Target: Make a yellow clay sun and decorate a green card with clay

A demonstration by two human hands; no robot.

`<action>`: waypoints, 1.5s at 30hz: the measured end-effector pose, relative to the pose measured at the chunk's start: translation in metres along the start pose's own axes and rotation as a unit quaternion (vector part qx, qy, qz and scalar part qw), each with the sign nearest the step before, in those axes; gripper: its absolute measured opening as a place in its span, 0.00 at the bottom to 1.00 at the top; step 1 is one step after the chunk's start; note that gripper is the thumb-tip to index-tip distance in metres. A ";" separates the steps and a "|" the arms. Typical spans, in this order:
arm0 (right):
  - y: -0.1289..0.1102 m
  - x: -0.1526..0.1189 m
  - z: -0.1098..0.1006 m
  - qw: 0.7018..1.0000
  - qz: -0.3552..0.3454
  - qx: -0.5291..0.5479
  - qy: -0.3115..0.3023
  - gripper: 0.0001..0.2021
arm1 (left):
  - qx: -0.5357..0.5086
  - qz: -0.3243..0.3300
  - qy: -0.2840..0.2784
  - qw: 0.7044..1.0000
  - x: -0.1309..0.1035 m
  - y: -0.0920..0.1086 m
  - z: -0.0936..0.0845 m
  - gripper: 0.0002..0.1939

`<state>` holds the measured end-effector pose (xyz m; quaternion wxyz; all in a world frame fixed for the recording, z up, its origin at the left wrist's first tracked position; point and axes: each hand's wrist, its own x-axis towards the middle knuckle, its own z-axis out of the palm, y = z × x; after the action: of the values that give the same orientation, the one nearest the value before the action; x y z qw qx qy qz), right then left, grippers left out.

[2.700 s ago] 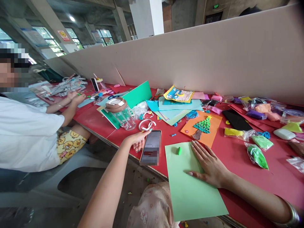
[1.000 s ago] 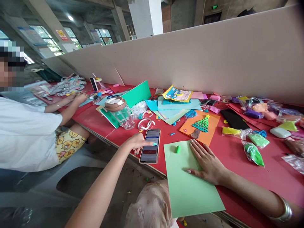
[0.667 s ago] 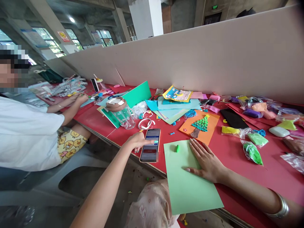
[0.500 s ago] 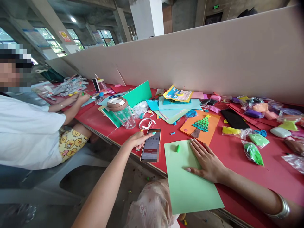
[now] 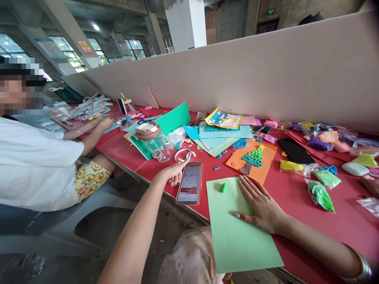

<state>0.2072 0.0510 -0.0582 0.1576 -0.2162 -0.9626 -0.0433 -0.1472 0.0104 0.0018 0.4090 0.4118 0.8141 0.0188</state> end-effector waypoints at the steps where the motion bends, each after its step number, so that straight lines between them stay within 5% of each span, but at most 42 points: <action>1: 0.000 0.000 0.001 1.000 0.000 0.000 0.005 0.48 | -0.015 -0.013 -0.015 1.000 0.000 0.001 -0.001 0.47; 19: -0.006 0.006 -0.018 1.000 -0.023 0.012 -0.010 0.43 | -0.023 -0.069 -0.085 0.994 0.003 0.009 -0.012 0.49; 21: -0.004 0.005 -0.013 0.999 -0.003 0.019 -0.033 0.41 | 0.003 -0.053 -0.019 0.998 -0.002 0.011 -0.007 0.47; 23: -0.003 0.004 -0.010 0.998 0.016 0.026 -0.049 0.40 | 0.043 -0.008 0.171 0.984 -0.014 0.016 0.008 0.40; 25: -0.002 0.003 -0.009 0.998 0.023 0.037 -0.052 0.39 | 0.089 0.055 0.397 0.912 -0.035 0.024 0.034 0.29; 26: -0.002 0.003 -0.009 0.998 0.022 0.043 -0.051 0.39 | 0.096 0.101 0.447 0.883 -0.048 0.029 0.049 0.24; 29: -0.003 0.004 -0.010 0.997 0.020 0.054 -0.043 0.39 | 0.150 0.337 0.459 0.808 -0.080 0.043 0.100 0.17; 31: -0.003 0.004 -0.010 0.997 0.026 0.054 -0.041 0.39 | 0.190 0.374 0.471 0.776 -0.089 0.049 0.128 0.18; 35: -0.003 0.003 -0.010 0.997 0.033 0.050 -0.051 0.39 | 0.206 0.367 0.459 0.782 -0.075 0.055 0.162 0.19; 40: -0.003 0.003 -0.009 0.996 0.030 0.059 -0.056 0.39 | 0.149 0.401 0.480 0.766 -0.062 0.052 0.171 0.19; 45: -0.002 0.003 -0.007 0.996 0.032 0.064 -0.053 0.39 | 0.065 0.447 0.531 0.717 -0.078 0.027 0.156 0.18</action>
<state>0.2064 0.0492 -0.0504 0.1215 -0.2384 -0.9629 0.0350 0.0019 -0.0732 -0.0418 -0.1743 0.6757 0.6183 0.3615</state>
